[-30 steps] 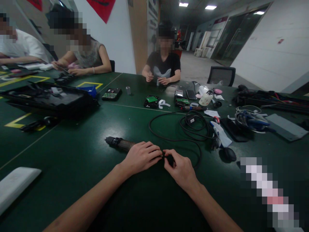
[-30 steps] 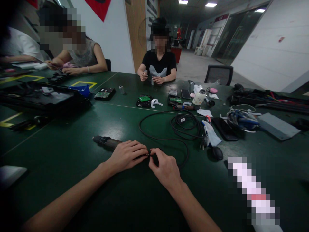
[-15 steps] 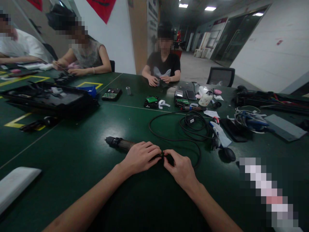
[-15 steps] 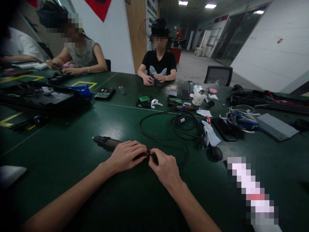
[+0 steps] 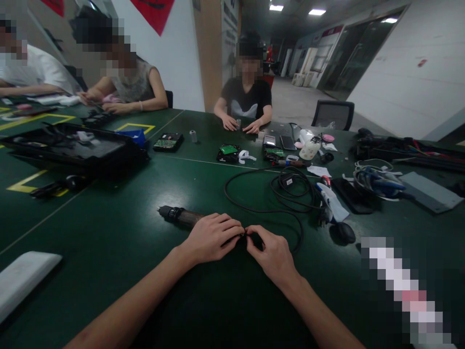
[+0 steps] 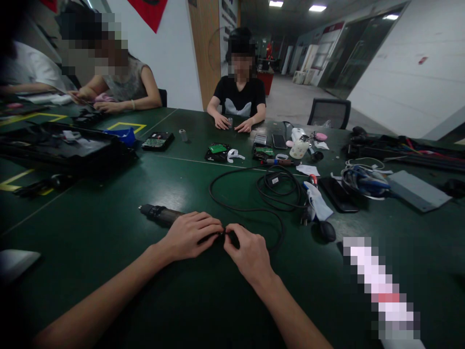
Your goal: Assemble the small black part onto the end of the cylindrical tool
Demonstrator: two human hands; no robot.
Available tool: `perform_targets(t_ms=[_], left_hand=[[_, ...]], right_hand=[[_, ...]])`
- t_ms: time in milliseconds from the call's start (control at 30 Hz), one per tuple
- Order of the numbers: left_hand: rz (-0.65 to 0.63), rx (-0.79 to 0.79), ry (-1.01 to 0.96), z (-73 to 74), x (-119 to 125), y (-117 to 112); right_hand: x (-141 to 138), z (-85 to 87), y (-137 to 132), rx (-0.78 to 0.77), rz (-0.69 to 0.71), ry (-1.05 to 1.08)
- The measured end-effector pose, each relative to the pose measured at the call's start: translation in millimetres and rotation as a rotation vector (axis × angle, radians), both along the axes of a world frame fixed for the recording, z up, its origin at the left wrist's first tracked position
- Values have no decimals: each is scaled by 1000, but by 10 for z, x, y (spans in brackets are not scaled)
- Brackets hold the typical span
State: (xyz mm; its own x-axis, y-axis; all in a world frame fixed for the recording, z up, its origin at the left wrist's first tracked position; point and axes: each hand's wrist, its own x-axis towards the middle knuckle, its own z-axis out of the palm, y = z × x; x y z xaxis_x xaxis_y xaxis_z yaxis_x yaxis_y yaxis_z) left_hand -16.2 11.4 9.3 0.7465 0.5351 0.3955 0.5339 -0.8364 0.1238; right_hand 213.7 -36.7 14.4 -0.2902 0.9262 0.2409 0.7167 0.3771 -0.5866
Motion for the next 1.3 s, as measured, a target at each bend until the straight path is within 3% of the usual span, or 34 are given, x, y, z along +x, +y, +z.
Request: perform_targets(t_ms=[133, 300, 467, 633, 800, 1000, 1200, 1300], left_hand=[[58, 4, 7, -8, 8, -2], [-1, -9, 5, -6, 4, -2], [55, 16, 2, -30, 4, 2], [-2, -15, 3, -3, -3, -9], [47, -3, 3, -23, 6, -4], [-6, -22, 8, 3, -6, -5], [63, -4, 12, -32, 16, -7], [40, -20, 10, -15, 9, -11]], right_hand=[[0, 3, -5, -17, 4, 15], [7, -9, -6, -33, 11, 32], [15, -17, -4, -29, 16, 38], [18, -17, -10, -35, 7, 32], [14, -11, -13, -37, 12, 24], [11, -11, -15, -40, 10, 24], [9, -8, -14, -26, 11, 23], [8, -19, -11, -29, 10, 24]])
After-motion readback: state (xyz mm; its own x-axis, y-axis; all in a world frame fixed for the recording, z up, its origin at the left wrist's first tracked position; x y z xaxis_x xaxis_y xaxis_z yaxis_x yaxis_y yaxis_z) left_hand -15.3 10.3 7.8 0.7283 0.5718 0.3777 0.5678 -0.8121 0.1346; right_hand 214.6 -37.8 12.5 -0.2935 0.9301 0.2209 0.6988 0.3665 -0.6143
